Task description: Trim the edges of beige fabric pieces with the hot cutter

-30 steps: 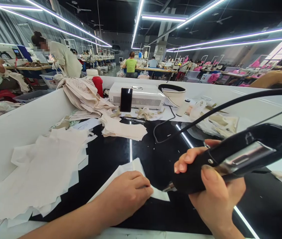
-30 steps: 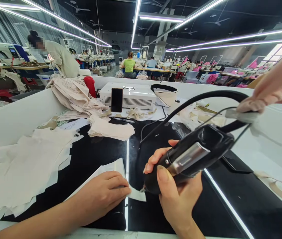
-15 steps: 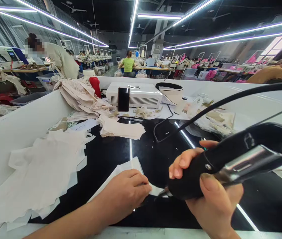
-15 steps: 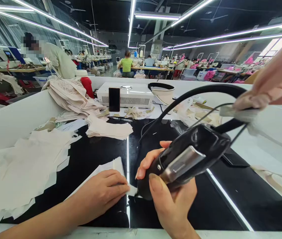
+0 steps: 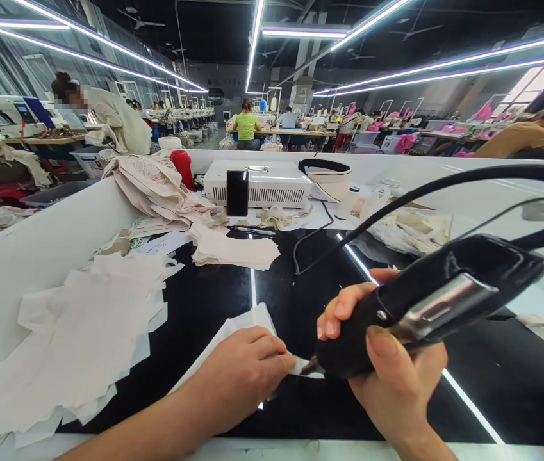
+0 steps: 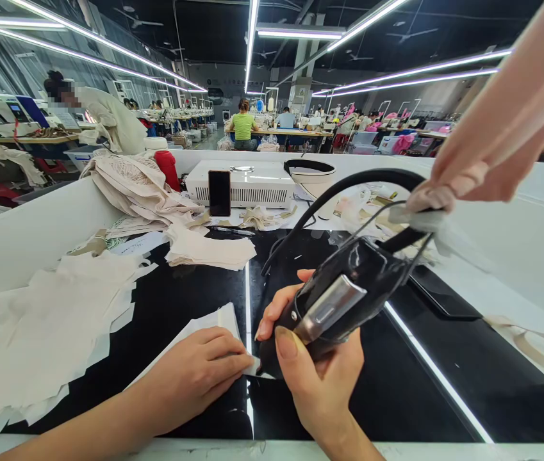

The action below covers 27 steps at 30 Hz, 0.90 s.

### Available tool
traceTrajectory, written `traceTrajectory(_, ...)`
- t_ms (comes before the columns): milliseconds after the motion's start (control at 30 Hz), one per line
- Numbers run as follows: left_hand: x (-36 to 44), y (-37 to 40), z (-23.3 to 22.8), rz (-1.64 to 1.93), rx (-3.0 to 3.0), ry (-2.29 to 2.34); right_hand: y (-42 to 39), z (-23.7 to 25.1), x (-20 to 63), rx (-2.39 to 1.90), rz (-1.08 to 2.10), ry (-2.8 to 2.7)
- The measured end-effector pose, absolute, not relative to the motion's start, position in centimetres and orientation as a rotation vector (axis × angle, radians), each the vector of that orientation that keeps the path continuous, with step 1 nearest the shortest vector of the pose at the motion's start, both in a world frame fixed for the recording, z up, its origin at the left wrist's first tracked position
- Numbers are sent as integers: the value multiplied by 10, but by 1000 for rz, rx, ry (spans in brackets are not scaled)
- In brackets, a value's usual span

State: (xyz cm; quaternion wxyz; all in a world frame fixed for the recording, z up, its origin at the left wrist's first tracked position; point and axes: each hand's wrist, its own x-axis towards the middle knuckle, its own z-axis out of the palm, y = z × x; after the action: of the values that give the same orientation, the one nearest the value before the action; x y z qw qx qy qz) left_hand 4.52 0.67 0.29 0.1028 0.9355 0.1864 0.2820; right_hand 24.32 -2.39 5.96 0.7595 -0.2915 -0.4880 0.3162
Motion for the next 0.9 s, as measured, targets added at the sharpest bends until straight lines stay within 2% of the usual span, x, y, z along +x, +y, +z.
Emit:
traceTrajectory(333,45,6,-3,861,2953,490,-23,58,244,-636,690,-1071)
traceTrajectory(900,43,5,-6,651,3081,537,-22,64,246,-624,655,-1037)
